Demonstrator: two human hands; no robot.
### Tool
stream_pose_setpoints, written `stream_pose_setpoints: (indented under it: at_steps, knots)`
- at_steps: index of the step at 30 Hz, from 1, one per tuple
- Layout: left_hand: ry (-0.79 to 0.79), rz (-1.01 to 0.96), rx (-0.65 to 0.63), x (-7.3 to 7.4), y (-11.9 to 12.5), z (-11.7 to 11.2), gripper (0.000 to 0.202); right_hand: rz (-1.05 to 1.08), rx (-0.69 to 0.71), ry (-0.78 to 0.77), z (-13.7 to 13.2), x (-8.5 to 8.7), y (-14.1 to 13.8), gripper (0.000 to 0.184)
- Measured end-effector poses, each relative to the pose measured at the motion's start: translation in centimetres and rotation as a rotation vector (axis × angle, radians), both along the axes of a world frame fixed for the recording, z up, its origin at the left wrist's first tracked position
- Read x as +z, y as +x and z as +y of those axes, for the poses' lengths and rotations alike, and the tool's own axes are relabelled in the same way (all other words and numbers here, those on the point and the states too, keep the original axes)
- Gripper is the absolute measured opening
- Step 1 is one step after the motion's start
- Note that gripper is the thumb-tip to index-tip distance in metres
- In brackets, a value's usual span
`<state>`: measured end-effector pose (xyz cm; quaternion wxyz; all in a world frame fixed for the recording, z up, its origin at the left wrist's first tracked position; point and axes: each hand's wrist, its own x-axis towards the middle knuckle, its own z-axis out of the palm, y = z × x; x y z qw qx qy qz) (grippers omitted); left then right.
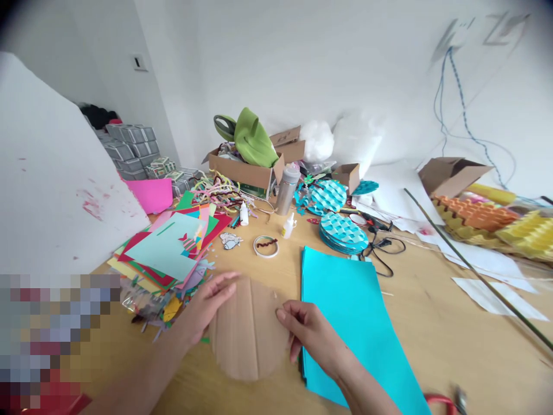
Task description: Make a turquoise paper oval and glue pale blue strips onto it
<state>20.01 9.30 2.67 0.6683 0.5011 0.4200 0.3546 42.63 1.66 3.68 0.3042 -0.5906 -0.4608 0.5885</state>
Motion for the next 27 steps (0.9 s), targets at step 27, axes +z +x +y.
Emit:
stream_pose_setpoints:
  at_steps: [27]
  knots:
    - [1.152, 0.662, -0.207, -4.5, 0.2, -0.4, 0.025, -0.960, -0.468, 0.321, 20.1, -2.8, 5.2, 0.068]
